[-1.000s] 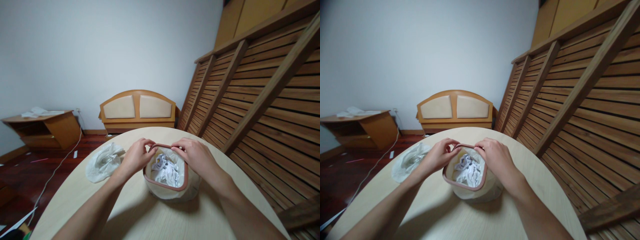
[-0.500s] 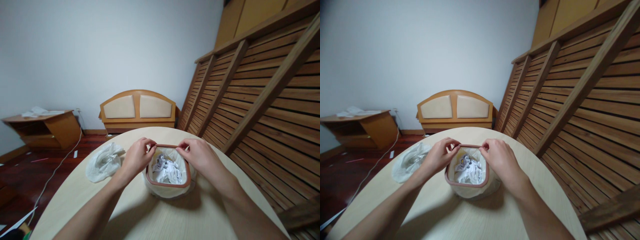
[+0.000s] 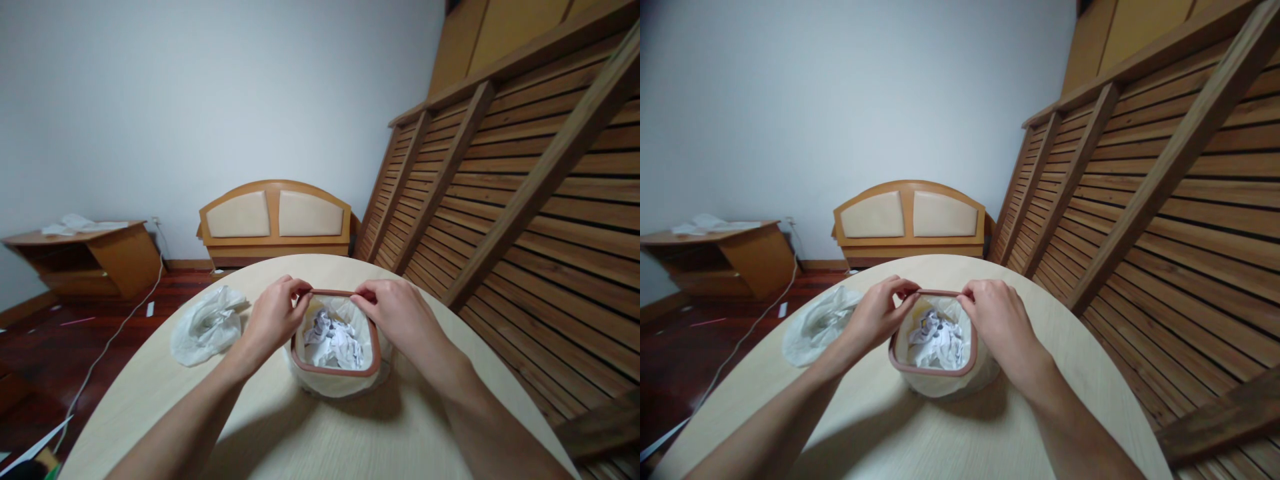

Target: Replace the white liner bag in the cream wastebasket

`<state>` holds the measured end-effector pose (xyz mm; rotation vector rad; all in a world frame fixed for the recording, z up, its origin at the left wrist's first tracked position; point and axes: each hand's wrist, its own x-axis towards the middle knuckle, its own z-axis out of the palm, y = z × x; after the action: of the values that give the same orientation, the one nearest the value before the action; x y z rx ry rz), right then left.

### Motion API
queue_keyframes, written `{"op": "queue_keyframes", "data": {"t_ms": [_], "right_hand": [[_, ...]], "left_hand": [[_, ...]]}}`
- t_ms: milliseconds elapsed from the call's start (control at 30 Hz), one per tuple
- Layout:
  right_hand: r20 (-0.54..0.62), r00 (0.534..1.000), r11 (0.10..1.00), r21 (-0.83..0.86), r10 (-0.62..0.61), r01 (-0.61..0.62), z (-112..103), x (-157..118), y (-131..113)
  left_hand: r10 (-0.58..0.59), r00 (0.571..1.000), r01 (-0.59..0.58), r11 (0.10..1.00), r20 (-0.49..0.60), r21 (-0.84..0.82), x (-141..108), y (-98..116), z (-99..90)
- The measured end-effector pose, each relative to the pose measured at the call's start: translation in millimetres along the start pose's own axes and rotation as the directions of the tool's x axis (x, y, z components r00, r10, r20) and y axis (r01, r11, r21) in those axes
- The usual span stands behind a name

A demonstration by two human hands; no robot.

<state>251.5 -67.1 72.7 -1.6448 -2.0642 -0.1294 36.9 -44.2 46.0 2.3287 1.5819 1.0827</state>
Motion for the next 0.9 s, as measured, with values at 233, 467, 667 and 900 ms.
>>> {"op": "queue_keyframes", "data": {"t_ms": [233,467,667,900], "right_hand": [[0.007,0.999,0.999,-0.009,-0.038,0.038,3.8,-0.2,2.5],[0.021,1.0,0.999,-0.051,-0.01,0.011,3.1,-1.1,-0.6],[0.012,1.0,0.996,-0.092,0.003,-0.001,1.8,-2.0,-5.6],[-0.027,0.998,0.998,-0.008,0.063,-0.063,1.9,-0.4,1.3]], "left_hand": [[-0.014,1.0,0.014,1.0,0.004,0.007,-0.7,1.9,-0.8],[-0.025,1.0,0.025,1.0,0.001,0.011,-1.3,3.8,-1.4],[-0.03,1.0,0.03,0.999,-0.001,0.024,-1.0,3.4,-1.3],[-0.064,0.998,0.065,0.995,-0.009,0.08,-1.2,1.8,-1.1]]}}
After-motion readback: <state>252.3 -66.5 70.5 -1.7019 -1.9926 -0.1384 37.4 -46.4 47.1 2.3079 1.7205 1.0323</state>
